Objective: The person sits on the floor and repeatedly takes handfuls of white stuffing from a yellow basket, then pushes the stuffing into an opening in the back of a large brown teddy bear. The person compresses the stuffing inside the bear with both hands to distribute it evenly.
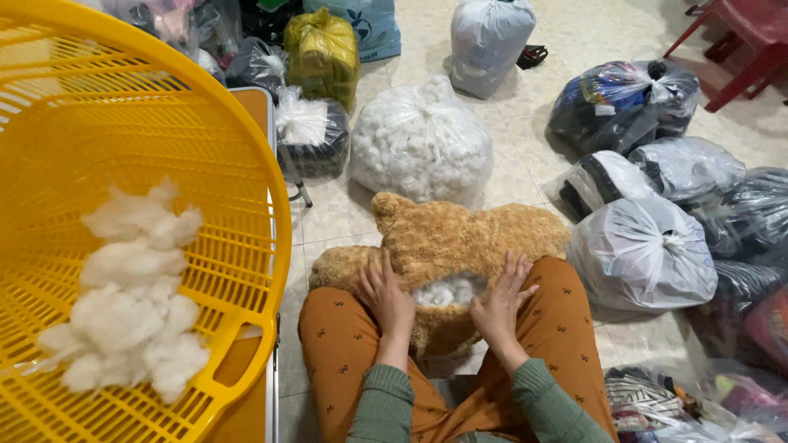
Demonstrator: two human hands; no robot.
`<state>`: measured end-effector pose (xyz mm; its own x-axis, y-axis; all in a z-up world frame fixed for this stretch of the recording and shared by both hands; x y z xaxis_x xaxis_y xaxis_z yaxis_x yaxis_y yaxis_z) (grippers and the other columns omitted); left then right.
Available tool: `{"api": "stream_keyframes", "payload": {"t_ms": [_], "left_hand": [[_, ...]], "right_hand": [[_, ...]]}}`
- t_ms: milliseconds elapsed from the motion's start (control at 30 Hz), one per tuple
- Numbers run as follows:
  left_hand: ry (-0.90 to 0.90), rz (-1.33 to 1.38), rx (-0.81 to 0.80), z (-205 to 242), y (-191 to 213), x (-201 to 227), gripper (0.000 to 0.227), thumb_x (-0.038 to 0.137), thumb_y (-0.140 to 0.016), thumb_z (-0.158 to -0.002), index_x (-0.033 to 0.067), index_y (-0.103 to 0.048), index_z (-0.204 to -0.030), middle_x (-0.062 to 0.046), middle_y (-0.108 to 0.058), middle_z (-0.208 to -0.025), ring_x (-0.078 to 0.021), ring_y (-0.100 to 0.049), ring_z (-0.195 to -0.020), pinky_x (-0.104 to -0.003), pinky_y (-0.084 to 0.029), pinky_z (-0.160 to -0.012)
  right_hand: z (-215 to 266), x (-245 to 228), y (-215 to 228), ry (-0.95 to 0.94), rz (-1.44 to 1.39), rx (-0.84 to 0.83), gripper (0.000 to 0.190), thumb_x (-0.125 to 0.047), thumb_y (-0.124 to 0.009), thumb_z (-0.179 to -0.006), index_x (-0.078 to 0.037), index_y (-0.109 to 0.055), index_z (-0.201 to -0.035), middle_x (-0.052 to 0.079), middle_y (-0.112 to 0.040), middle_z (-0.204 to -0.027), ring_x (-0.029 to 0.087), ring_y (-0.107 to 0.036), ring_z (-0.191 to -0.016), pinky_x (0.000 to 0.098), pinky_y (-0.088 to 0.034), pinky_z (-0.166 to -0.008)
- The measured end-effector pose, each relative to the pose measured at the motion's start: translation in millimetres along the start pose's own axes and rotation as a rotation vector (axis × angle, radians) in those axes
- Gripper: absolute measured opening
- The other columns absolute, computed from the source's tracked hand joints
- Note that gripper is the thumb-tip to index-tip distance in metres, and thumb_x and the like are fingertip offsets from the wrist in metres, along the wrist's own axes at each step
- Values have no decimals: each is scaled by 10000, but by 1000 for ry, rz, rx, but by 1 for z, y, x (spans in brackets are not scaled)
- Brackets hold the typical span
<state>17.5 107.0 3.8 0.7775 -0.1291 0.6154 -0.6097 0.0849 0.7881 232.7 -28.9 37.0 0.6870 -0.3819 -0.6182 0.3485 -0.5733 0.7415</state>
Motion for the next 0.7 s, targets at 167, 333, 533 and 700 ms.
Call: {"api": "stream_keyframes", "payload": {"t_ms": [167,333,533,700], "left_hand": [[-429,61,515,28,39,27,857,127,-801,-812,309,-399,-1546,-13,-430,-1564,-281,-317,-1492,-580,-104,-1275],[-320,108,413,22,35,18,815,-81,-704,-781,280,-492,-1481,-12,-430,-1571,-288,-289,-1527,-583,-134,-1297],[19,345,85,7,16,-3,919,-80,-715,-768,247,-371,-1555,-83,-260,-1650,-329,-144,-1548,-557,-144,-1256],[119,282,-29,4,4,-10,985,-41,-748,-804,254,-241,-1596,-141,-150,-1661,-350,-77,-1537,-567,-103,-1235]], "right_hand": [[-2,6,-6,-22,71,-68,1156,-72,-733,-693,-128,-41,-1618,253,81,-1685,416,164,-1557,679,181,-1166],[-1,19,-14,-4,40,-103,1003,-169,-721,-772,-171,-166,-1608,245,41,-1687,429,155,-1550,668,151,-1173],[1,28,-21,28,3,-91,929,-215,-696,-824,-183,-209,-1614,238,31,-1699,428,152,-1565,673,141,-1181],[-5,27,-27,64,4,-82,967,-191,-706,-808,-191,-185,-1623,245,29,-1697,423,154,-1570,676,132,-1181]]}}
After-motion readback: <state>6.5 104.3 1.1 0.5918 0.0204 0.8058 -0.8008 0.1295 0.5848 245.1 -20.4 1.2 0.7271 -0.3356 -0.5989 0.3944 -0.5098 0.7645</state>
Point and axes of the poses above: each hand's wrist, its own z-axis away from the middle knuckle, its own y-axis out of the back of the hand, x = y × z, the point moved 10 cm from there along -z, towards the middle knuckle
